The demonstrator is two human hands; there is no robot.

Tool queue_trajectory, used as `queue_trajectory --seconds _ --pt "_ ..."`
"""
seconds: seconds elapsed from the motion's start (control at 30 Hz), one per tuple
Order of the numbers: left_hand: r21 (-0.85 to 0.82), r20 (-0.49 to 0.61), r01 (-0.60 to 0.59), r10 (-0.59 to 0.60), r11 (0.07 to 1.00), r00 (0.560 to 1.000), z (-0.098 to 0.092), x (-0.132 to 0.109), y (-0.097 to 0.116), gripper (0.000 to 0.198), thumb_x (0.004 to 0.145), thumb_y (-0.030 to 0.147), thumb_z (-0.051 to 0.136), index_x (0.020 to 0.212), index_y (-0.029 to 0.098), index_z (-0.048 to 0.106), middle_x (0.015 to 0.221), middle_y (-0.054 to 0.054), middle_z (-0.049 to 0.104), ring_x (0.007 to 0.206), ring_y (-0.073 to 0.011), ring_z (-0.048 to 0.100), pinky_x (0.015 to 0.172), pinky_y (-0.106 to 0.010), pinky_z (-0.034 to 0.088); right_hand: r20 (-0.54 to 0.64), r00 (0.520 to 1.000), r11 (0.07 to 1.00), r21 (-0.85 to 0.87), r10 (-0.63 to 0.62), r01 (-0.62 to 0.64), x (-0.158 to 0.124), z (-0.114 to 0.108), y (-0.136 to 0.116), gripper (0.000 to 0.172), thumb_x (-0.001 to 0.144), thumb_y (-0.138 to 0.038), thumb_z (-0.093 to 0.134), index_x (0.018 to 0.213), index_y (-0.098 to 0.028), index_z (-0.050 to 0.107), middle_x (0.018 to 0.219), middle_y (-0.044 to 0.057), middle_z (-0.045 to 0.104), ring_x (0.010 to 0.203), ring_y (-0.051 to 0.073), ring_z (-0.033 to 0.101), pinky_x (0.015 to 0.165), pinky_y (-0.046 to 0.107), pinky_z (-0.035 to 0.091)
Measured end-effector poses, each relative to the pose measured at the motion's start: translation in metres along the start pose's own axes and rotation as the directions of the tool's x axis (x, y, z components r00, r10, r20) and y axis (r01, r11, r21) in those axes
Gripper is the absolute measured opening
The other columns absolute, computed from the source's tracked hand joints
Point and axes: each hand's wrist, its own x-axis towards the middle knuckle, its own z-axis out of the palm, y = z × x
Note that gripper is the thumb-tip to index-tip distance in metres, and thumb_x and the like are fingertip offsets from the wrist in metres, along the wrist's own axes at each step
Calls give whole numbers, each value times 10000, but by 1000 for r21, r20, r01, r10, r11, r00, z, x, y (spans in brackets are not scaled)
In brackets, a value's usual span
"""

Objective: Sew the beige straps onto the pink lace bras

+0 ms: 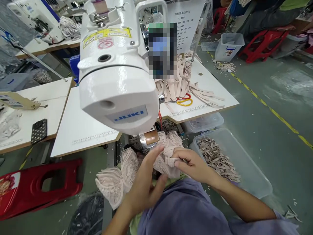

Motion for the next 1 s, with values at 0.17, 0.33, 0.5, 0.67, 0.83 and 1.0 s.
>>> queue_trajectory --seconds 0.17,0.33,0.5,0.67,0.83,1.0 --pt "84 -14 -99 101 991 995 -2 11 -4 188 882 170 556 1068 192 538 873 -49 664 798 -175 640 693 -288 526 76 973 928 -293 -216 229 -2 -3 -4 159 862 -150 522 714 -204 541 617 -38 484 592 118 461 570 249 343" --pt "354 -128 -369 436 859 891 3 3 -11 128 916 93 517 851 199 545 578 33 548 546 -138 478 530 -271 351 92 868 673 -593 -489 442 -9 -5 -3 97 913 -151 566 853 -193 629 682 4 611 660 146 497 671 287 406" --pt "437 -177 -434 548 788 817 8 -4 -13 176 847 14 620 862 179 561 517 46 534 530 -135 470 557 -271 417 87 808 586 -645 -583 491 -9 -4 -9 112 917 -121 569 862 -190 638 636 -5 628 623 140 484 685 287 444" --pt "430 -180 -440 552 788 814 8 -3 -13 168 853 17 618 882 174 569 520 42 544 535 -134 491 554 -270 450 84 803 578 -650 -590 493 -7 -1 -14 129 928 -128 555 850 -186 640 622 -10 629 604 131 498 672 288 449" --pt "382 -196 -417 513 825 836 7 -6 -19 161 875 45 596 931 195 580 575 39 563 567 -135 528 569 -270 462 68 803 593 -639 -592 491 -8 -4 -11 150 922 -101 547 866 -184 660 593 -18 605 572 126 486 603 290 401" --pt "203 -397 56 29 978 917 56 -35 -35 580 816 315 743 1314 208 465 1241 -172 603 1192 -300 577 951 -484 516 -79 996 980 -195 -46 29 -1 3 -2 219 969 -307 509 881 -216 689 653 -8 605 568 127 522 535 258 389"
